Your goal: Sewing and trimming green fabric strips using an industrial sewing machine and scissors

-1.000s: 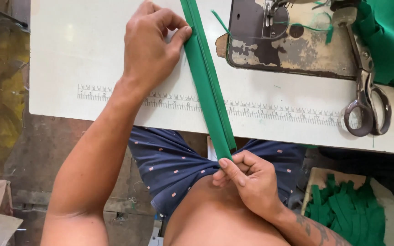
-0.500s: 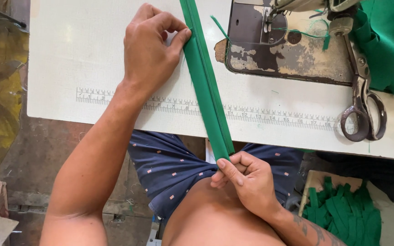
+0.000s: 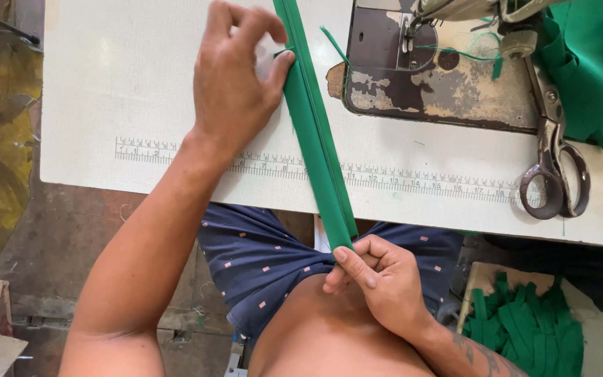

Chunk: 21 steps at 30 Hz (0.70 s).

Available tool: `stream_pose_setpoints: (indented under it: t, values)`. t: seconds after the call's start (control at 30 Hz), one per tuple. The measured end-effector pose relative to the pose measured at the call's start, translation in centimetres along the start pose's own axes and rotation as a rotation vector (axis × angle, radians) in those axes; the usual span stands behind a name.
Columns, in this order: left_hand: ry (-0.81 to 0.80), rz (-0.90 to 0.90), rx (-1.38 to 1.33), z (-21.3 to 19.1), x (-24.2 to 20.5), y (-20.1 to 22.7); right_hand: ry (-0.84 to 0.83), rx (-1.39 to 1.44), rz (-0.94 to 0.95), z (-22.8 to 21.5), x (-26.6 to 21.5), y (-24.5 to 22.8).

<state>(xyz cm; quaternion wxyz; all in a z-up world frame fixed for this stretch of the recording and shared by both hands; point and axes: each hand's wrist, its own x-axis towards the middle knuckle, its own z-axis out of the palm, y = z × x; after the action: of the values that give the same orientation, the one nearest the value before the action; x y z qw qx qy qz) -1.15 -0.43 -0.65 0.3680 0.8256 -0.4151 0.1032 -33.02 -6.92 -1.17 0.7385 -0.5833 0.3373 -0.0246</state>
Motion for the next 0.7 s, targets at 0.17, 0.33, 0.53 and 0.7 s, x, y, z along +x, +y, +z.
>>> stream_pose_setpoints:
  t: [0.17,0.33,0.53,0.7]
  values:
    - [-0.004,0.119,0.212,0.3,-0.6,0.2,-0.015,0.011,0.003,-0.1,0.2,0.1]
    - [-0.081,0.276,0.696,-1.7,-2.4,2.9,-0.022,0.04,0.005,-0.3,0.0,0.1]
    - [-0.163,0.308,0.789,-3.0,-2.8,3.4,0.005,0.006,0.058,0.0,0.9,0.7]
    - [-0.214,0.298,0.815,-3.1,-2.9,3.6,-0.033,0.058,0.031,-0.1,0.2,0.8]
